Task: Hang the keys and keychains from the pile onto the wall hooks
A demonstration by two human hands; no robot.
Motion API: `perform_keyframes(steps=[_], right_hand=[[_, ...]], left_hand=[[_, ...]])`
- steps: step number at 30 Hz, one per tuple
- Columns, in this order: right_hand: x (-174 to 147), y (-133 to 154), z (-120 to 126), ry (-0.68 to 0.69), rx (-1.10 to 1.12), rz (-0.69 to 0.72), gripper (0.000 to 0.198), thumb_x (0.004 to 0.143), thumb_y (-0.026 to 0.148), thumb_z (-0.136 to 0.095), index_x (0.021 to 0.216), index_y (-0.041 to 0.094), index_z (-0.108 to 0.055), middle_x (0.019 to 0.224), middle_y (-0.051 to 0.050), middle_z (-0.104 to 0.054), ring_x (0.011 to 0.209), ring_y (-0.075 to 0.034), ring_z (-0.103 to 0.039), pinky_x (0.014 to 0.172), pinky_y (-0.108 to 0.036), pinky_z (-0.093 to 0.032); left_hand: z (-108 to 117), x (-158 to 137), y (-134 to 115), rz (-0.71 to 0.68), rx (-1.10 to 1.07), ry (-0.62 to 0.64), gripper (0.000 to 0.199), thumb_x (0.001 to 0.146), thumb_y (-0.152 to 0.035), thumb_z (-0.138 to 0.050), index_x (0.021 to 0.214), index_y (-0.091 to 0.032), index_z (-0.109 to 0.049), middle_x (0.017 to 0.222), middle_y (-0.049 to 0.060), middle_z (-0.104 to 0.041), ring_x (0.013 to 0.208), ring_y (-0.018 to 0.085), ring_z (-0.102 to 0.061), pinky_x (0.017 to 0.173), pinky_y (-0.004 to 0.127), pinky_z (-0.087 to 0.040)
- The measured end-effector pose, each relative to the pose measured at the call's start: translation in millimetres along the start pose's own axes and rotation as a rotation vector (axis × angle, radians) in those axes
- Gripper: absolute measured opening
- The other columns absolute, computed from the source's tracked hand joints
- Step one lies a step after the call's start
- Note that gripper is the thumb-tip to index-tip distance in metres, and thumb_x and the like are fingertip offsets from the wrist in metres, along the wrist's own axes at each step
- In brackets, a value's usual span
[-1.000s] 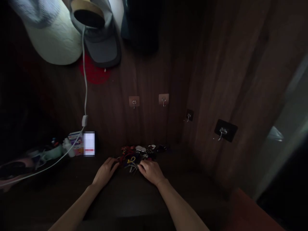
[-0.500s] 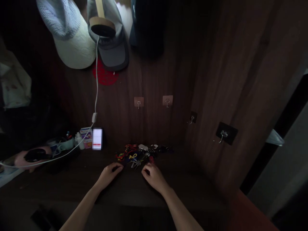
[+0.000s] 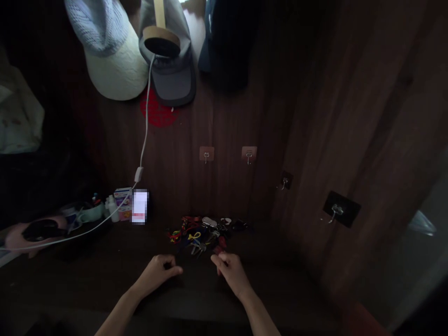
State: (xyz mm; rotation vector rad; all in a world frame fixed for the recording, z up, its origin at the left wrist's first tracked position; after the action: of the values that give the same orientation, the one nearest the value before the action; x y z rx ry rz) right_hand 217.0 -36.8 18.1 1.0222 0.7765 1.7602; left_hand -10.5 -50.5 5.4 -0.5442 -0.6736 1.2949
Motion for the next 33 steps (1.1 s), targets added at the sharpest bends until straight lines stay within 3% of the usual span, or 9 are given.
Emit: perform_keyframes(steps=[4,9,17,25,33], right_hand=[[3,-10,2,0.010,0.075,-0.048,0.063,0.079,0.068,-0.031,0.040,0.020,-0.040,0.041,0.001,-0.039,0.045,-0.011,-0.039,0.052,-0.027,-0.029],[7,-17,5,-0.028,0.191,-0.071,0.065,0.078,0.072,-0.023,0.040,0.021,-0.037,0.040,0.002,-0.035,0.043,-0.011,-0.035,0.049,-0.027,-0.027],[10,-31,4,-0.061,0.269,-0.211,0.073,0.071,0.080,-0.007,0.038,0.021,-0.035,0.038,0.001,-0.030,0.043,-0.011,-0.031,0.048,-0.028,-0.024],[15,-40,12,-0.157,0.433,-0.258,0.076,0.074,0.077,0.004,0.037,0.021,-0.033,0.036,0.001,-0.027,0.040,-0.010,-0.026,0.045,-0.027,-0.020],[15,-34,11,-0.146,0.365,-0.259,0.076,0.069,0.079,0.008,0.037,0.022,-0.031,0.037,0.001,-0.026,0.041,-0.010,-0.026,0.045,-0.028,-0.019]], left_hand=[[-2,2,3,-0.053,-0.154,0.042,0.051,0.073,-0.060,-0.049,0.046,-0.016,-0.053,0.045,-0.004,-0.044,0.048,0.010,-0.040,0.048,0.022,-0.026],[3,5,7,-0.102,-0.350,0.019,0.067,0.078,-0.070,-0.027,0.041,-0.018,-0.049,0.042,-0.001,-0.043,0.046,0.012,-0.043,0.050,0.024,-0.031],[14,10,27,0.041,-0.576,-0.110,0.080,0.075,-0.073,0.008,0.039,-0.021,-0.041,0.040,0.000,-0.038,0.044,0.013,-0.038,0.050,0.028,-0.032],[21,11,29,0.113,-0.606,-0.186,0.078,0.076,-0.069,0.015,0.036,-0.022,-0.032,0.038,-0.001,-0.030,0.042,0.012,-0.030,0.047,0.029,-0.024],[23,10,25,0.108,-0.522,-0.175,0.074,0.074,-0.067,0.021,0.035,-0.024,-0.026,0.039,-0.001,-0.024,0.043,0.013,-0.027,0.047,0.029,-0.024]])
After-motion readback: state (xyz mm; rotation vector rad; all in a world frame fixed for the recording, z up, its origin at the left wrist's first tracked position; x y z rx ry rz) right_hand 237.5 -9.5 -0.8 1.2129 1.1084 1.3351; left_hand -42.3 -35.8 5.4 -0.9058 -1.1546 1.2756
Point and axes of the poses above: each hand's wrist, its own x-axis towards the middle knuckle, its own z-axis out of the back of the hand, y = z × x, the point moved 6 cm from there along x, towards the middle knuckle
